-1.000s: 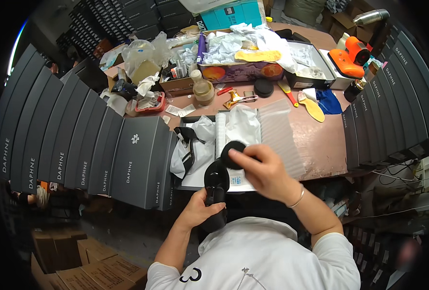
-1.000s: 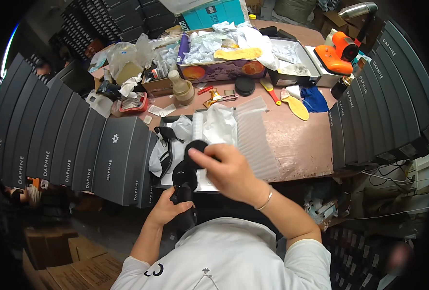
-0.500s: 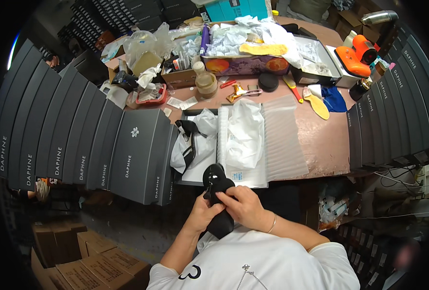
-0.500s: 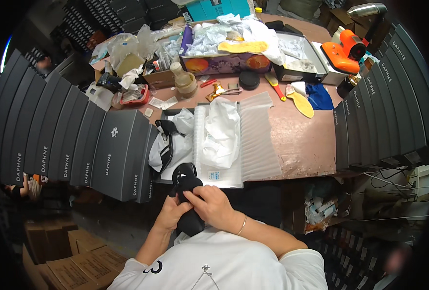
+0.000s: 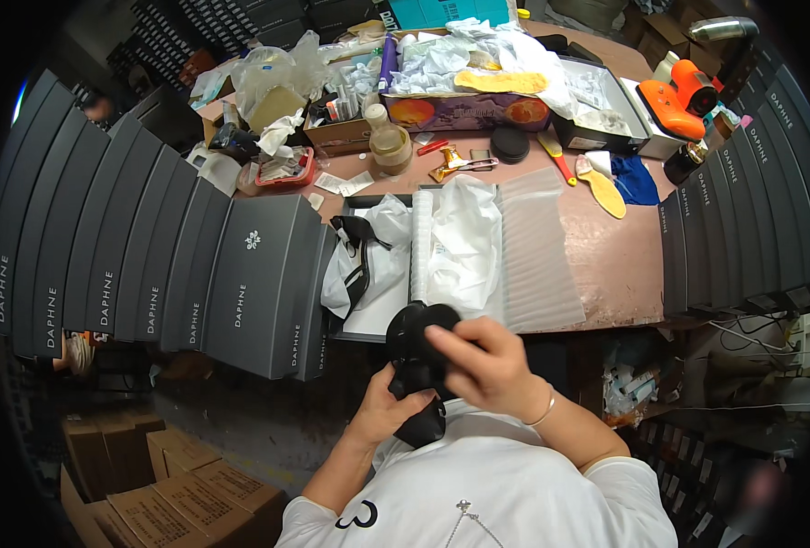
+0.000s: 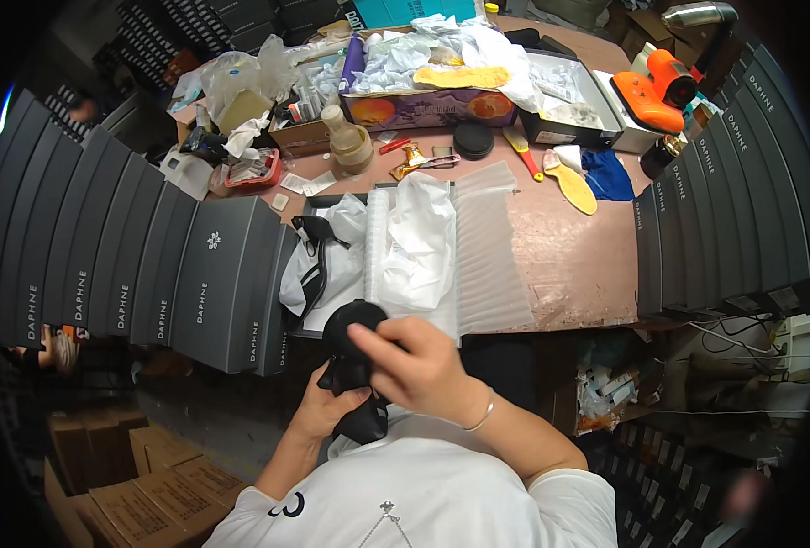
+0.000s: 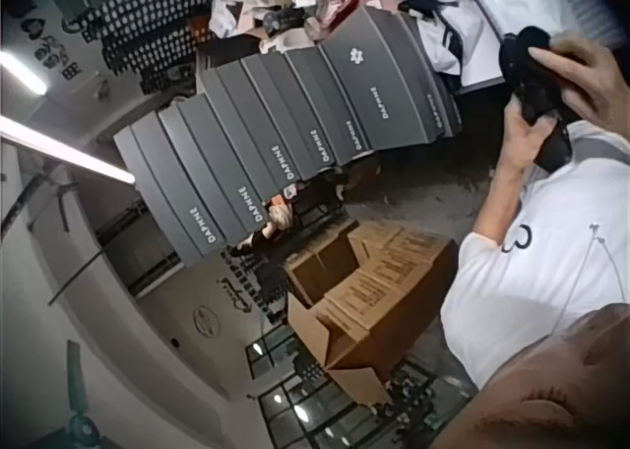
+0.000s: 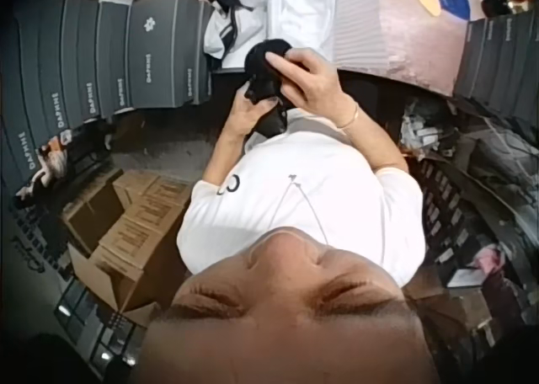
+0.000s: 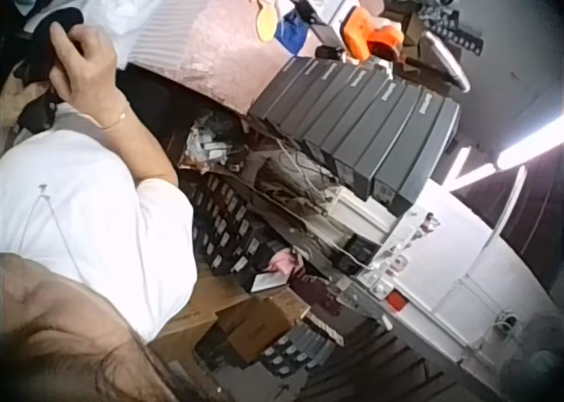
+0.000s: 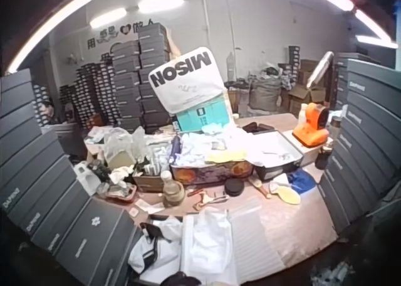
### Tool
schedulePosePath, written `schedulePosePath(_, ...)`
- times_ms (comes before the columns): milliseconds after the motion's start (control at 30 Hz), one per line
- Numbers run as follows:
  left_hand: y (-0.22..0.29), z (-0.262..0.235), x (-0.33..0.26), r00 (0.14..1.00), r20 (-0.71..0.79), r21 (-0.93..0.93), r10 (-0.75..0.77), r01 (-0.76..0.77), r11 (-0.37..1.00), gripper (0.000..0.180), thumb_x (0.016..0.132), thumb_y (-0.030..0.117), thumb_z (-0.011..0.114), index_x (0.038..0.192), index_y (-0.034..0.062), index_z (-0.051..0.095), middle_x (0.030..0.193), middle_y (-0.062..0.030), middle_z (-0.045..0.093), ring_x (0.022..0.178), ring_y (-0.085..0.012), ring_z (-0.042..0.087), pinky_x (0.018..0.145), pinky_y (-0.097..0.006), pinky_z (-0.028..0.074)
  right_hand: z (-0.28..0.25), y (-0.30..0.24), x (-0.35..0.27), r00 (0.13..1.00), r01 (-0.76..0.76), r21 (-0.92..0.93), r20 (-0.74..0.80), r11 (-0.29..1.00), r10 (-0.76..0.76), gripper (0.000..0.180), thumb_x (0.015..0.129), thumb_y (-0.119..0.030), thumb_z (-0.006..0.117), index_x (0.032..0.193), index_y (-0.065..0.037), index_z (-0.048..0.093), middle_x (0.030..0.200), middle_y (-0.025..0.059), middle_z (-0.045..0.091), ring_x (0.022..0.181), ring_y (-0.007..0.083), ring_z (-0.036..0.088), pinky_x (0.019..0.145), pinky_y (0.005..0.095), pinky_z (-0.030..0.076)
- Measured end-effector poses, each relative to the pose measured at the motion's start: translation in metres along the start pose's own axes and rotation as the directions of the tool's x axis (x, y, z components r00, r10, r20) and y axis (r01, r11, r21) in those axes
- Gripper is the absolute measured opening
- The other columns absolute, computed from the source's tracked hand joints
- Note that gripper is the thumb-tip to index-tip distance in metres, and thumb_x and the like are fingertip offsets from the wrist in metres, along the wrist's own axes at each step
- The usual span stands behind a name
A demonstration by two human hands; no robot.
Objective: Packing shoes into boxes with protective tissue paper and silica gel.
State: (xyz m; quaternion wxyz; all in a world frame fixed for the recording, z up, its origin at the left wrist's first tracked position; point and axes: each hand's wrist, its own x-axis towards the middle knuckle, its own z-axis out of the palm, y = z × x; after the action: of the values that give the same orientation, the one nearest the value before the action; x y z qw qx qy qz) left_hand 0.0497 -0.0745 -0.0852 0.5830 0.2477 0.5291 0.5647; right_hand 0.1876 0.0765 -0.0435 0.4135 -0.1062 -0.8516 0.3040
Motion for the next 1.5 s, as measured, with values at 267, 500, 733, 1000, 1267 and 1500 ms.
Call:
schedulePosePath(267, -0.016, -0.005, -0.002, 1.000, 0.016, -0.009, -0.019, 0.019, 1.000, 0.048, 0.082, 0.004, 0.065, 0.126, -0.0034, 0.047, 0.109, -0.0049, 0.058, 0.100, -0.0101, 0.055, 0.087, -0.026, 0.048, 0.039, -0.007, -0.031, 0.997, -0.035, -0.042, 0.067, 0.998, 0.038, 0.050, 0.064, -0.001, 0.068, 0.114, -0.002, 0.063, 0.089, 0.0102, 0.055, 0.070, 0.0232, 0.055, 0.061, 0.0342, 0.047)
schedulePosePath(500, -0.007, 0.007, -0.003, 0.999, -0.037, -0.063, -0.017, 0.014, 0.998, 0.049, 0.082, 0.002, 0.065, 0.128, -0.0031, 0.047, 0.110, -0.0059, 0.059, 0.099, -0.0125, 0.058, 0.085, -0.027, 0.049, 0.036, -0.004, -0.010, 0.987, -0.114, -0.041, 0.111, 0.993, 0.118, 0.048, 0.066, 0.001, 0.067, 0.114, -0.002, 0.063, 0.090, 0.0114, 0.057, 0.073, 0.0266, 0.057, 0.064, 0.0349, 0.049)
schedulePosePath(733, 0.006, 0.015, 0.002, 0.999, -0.054, 0.173, -0.006, 0.015, 0.985, 0.040, 0.077, 0.006, 0.073, 0.111, -0.0025, 0.054, 0.095, -0.0037, 0.062, 0.085, -0.0094, 0.059, 0.075, -0.025, 0.050, 0.000, 0.015, 0.036, 0.936, 0.087, -0.206, 0.353, 0.975, -0.009, 0.041, 0.066, -0.005, 0.067, 0.107, -0.008, 0.067, 0.088, 0.0075, 0.056, 0.075, 0.0240, 0.058, 0.061, 0.0350, 0.045)
schedulePosePath(1000, 0.045, 0.001, 0.017, 0.990, -0.115, 0.464, 0.086, -0.023, 0.886, 0.030, 0.078, 0.014, 0.076, 0.096, -0.0014, 0.058, 0.076, -0.0015, 0.060, 0.070, -0.0068, 0.055, 0.065, -0.023, 0.047, -0.076, 0.130, 0.059, 0.975, -0.215, -0.456, -0.157, 0.864, 0.159, 0.041, 0.075, 0.004, 0.060, 0.114, -0.011, 0.063, 0.096, 0.0140, 0.060, 0.086, 0.0321, 0.061, 0.074, 0.0395, 0.050)
schedulePosePath(1267, 0.056, 0.003, 0.036, 0.998, -0.009, 0.832, 0.056, -0.024, 0.554, 0.032, 0.078, 0.021, 0.073, 0.088, -0.0035, 0.056, 0.078, -0.0156, 0.065, 0.071, -0.0262, 0.064, 0.063, -0.037, 0.050, -0.129, 0.280, -0.030, 0.863, -0.466, -0.675, -0.205, 0.572, 0.461, 0.031, 0.084, -0.013, 0.065, 0.114, -0.002, 0.061, 0.110, 0.0165, 0.060, 0.104, 0.0329, 0.057, 0.086, 0.0395, 0.044)
schedulePosePath(1500, 0.090, 0.024, 0.075, 0.765, 0.640, 0.731, -0.077, -0.636, -0.249, 0.015, 0.079, 0.017, 0.067, 0.089, 0.0082, 0.059, 0.078, -0.0041, 0.061, 0.084, -0.0223, 0.061, 0.097, -0.047, 0.038, -0.064, 0.080, 0.045, 0.466, -0.246, 0.193, 0.883, 0.950, -0.059, 0.096, 0.075, -0.054, 0.074, 0.142, 0.003, 0.033, 0.119, 0.0305, 0.056, 0.108, 0.0394, 0.057, 0.095, 0.0406, 0.045)
